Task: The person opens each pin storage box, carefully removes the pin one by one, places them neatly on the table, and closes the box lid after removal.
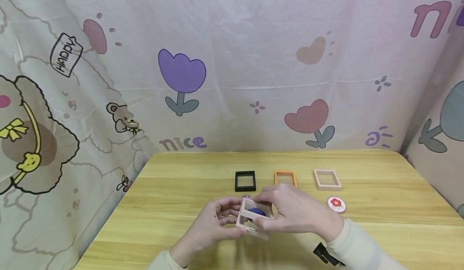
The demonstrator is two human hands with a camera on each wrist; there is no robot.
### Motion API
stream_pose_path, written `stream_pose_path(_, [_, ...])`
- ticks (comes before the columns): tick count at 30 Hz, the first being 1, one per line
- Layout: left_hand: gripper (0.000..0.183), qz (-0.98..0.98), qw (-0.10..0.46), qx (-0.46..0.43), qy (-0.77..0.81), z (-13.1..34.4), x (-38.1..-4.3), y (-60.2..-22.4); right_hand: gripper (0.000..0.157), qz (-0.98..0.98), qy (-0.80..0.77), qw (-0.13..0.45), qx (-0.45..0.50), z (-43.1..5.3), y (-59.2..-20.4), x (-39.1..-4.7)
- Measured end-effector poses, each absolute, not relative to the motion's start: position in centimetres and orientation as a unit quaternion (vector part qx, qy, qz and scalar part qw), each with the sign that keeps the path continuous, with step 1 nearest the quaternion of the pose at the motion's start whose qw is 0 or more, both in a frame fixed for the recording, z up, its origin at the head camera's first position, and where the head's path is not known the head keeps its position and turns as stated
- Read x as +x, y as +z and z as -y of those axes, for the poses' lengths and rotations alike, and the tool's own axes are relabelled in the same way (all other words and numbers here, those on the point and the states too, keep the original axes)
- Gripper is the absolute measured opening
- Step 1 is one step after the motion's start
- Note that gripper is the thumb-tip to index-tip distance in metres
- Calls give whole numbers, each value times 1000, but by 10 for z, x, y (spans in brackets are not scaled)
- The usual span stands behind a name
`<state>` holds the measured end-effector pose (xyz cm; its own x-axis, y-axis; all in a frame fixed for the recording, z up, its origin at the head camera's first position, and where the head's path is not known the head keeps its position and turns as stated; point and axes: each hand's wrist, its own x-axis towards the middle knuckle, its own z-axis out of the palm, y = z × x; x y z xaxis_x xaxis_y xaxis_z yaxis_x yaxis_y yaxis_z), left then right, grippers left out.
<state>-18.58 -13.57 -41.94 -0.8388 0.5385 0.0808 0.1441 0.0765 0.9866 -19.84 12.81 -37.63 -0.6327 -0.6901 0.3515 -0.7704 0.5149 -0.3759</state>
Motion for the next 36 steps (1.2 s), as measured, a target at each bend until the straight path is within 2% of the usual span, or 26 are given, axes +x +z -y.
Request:
stream_pose_path(6, [70, -722, 160, 223, 635, 137, -186, -419, 34, 866, 274, 77, 411, -129, -378, -202])
stream_pose_path(26, [86, -686, 197, 215, 666, 137, -186, -421, 34, 871, 308, 44, 380, -130, -380, -210])
stream_pose_path(36, [90, -693, 198, 204, 662, 136, -186, -422, 32, 861, 326, 48, 387, -132, -382, -216])
